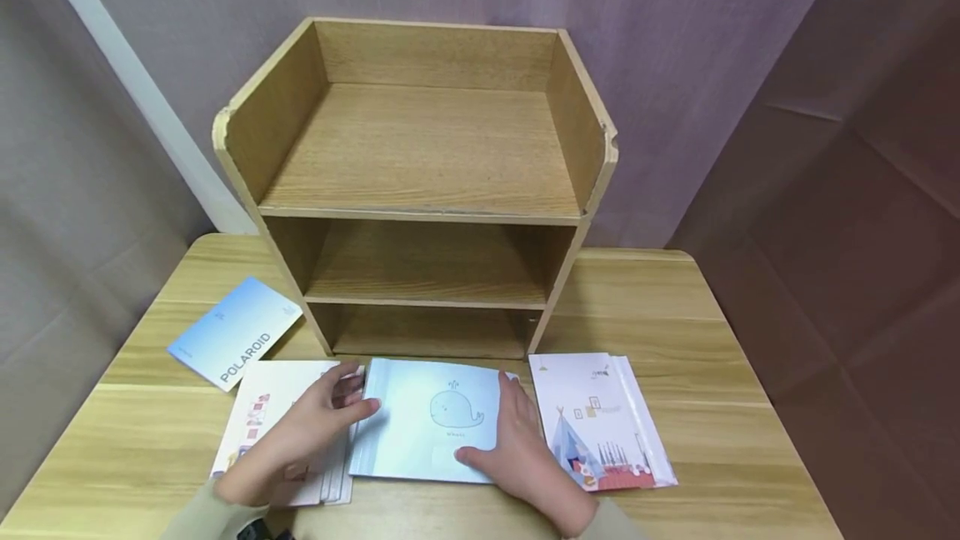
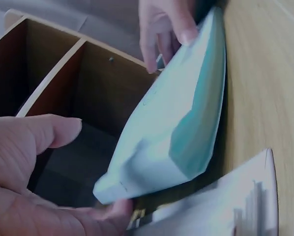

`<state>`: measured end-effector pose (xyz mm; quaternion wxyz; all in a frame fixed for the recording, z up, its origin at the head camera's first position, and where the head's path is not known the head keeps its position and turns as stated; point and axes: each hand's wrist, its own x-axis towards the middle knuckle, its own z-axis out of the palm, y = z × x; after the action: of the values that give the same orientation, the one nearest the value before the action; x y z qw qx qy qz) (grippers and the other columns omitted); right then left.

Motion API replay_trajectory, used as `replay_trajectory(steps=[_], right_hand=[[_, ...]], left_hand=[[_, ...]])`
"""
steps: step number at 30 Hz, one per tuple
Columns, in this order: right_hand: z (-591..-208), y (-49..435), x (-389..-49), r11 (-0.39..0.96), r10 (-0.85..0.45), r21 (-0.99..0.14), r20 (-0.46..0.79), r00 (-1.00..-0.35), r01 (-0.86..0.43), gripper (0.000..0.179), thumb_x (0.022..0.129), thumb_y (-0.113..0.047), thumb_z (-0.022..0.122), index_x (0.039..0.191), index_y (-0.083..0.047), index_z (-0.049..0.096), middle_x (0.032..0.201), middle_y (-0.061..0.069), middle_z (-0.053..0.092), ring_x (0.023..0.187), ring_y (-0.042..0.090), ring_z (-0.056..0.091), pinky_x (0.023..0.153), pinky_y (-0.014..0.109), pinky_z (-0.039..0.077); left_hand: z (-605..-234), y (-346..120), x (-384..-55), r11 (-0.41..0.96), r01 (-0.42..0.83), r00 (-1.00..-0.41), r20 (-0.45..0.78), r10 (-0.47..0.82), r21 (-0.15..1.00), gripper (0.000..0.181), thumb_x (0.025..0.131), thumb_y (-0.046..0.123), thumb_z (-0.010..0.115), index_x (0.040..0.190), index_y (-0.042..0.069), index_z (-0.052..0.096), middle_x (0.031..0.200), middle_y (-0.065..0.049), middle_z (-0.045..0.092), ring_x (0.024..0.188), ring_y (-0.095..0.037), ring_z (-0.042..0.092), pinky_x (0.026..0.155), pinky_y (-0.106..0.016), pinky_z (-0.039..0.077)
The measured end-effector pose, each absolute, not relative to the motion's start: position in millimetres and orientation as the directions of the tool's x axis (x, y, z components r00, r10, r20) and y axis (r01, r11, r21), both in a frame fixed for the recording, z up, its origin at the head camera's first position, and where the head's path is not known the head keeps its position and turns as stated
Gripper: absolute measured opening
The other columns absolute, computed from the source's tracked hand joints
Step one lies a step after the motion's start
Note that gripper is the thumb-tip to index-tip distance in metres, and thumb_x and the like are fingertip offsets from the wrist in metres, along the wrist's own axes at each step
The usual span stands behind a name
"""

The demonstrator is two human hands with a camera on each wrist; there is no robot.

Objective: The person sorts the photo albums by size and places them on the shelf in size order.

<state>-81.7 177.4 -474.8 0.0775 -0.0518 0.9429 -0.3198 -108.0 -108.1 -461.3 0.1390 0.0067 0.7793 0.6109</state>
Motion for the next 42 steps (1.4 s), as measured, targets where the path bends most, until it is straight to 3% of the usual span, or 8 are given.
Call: replay_trajectory(steps=[6, 11, 20, 28, 33, 36, 42], right_hand=[[-478.4, 177.3, -82.6, 0.793, -0.154, -0.606, -0.092, -0.984, -0.068, 0.122, 0.066, -0.045, 0.087, 0.152, 0.003, 0.015, 0.153, 0.030, 0.020, 0.140, 0.045, 0.019, 0.113, 0.056, 0.019], [-479.1, 177.4, -83.3, 0.790, -0.175, -0.606, -0.081, -0.981, -0.091, 0.120, 0.065, -0.045, 0.087, 0.151, 0.004, 0.019, 0.152, 0.029, 0.023, 0.139, 0.045, 0.021, 0.112, 0.056, 0.020], [-470.0, 181.2, -78.6, 0.756, -0.164, -0.654, -0.150, -0.975, -0.026, 0.118, 0.070, -0.055, 0.081, 0.153, -0.001, 0.017, 0.155, 0.022, 0.022, 0.141, 0.039, 0.022, 0.111, 0.055, 0.024], [-453.9, 184.8, -74.7, 0.709, -0.157, -0.705, -0.167, -0.973, 0.007, 0.106, 0.081, -0.055, 0.071, 0.154, -0.004, 0.011, 0.154, 0.022, 0.024, 0.136, 0.037, 0.034, 0.109, 0.052, 0.031], [-450.5, 185.3, -72.9, 0.593, -0.180, -0.805, -0.157, -0.971, 0.021, 0.104, 0.086, -0.049, 0.069, 0.155, -0.009, 0.002, 0.145, 0.026, 0.038, 0.127, 0.035, 0.046, 0.102, 0.048, 0.042], [-451.3, 185.8, -73.4, 0.545, -0.173, -0.838, -0.137, -0.975, 0.022, 0.105, 0.086, -0.049, 0.069, 0.155, -0.017, -0.002, 0.147, 0.022, 0.037, 0.127, 0.031, 0.046, 0.102, 0.046, 0.042], [-451.5, 185.8, -74.8, 0.442, -0.153, -0.897, -0.102, -0.983, 0.025, 0.100, 0.087, -0.044, 0.070, 0.155, -0.019, 0.002, 0.147, 0.026, 0.035, 0.131, 0.039, 0.040, 0.101, 0.044, 0.043]], left_hand=[[-461.0, -113.0, -104.9, 0.211, -0.146, -0.935, -0.205, 0.290, 0.967, 0.060, 0.085, 0.012, 0.074, 0.132, -0.013, 0.045, 0.111, -0.018, 0.064, 0.101, -0.029, 0.063, 0.083, -0.030, 0.055], [-461.1, -104.1, -97.8, 0.239, -0.116, -0.904, -0.202, 0.377, 0.964, 0.053, 0.088, 0.018, 0.071, 0.127, -0.006, 0.045, 0.102, -0.013, 0.065, 0.083, -0.023, 0.066, 0.072, -0.034, 0.056], [-452.9, -101.1, -84.8, 0.125, -0.140, -0.933, -0.173, 0.315, 0.982, 0.047, 0.092, 0.014, 0.065, 0.130, -0.004, 0.043, 0.103, -0.015, 0.065, 0.082, -0.027, 0.067, 0.070, -0.037, 0.058], [-439.8, -105.6, -77.2, -0.156, -0.289, -0.913, -0.224, 0.340, 0.944, 0.048, 0.096, 0.014, 0.059, 0.137, 0.002, 0.038, 0.112, -0.023, 0.063, 0.090, -0.040, 0.066, 0.072, -0.053, 0.056], [-429.8, -108.5, -74.8, -0.181, -0.251, -0.944, -0.199, 0.263, 0.951, 0.047, 0.095, 0.016, 0.061, 0.137, 0.005, 0.042, 0.113, -0.022, 0.063, 0.090, -0.039, 0.066, 0.072, -0.053, 0.056], [-427.3, -108.4, -74.9, -0.214, -0.227, -0.959, -0.180, 0.219, 0.950, 0.046, 0.095, 0.013, 0.061, 0.136, 0.005, 0.044, 0.115, -0.021, 0.063, 0.093, -0.037, 0.066, 0.075, -0.051, 0.056], [-426.4, -109.4, -74.0, -0.267, -0.161, -0.982, -0.126, 0.143, 0.950, 0.044, 0.094, 0.009, 0.060, 0.135, 0.001, 0.045, 0.115, -0.019, 0.063, 0.096, -0.032, 0.066, 0.078, -0.044, 0.057]])
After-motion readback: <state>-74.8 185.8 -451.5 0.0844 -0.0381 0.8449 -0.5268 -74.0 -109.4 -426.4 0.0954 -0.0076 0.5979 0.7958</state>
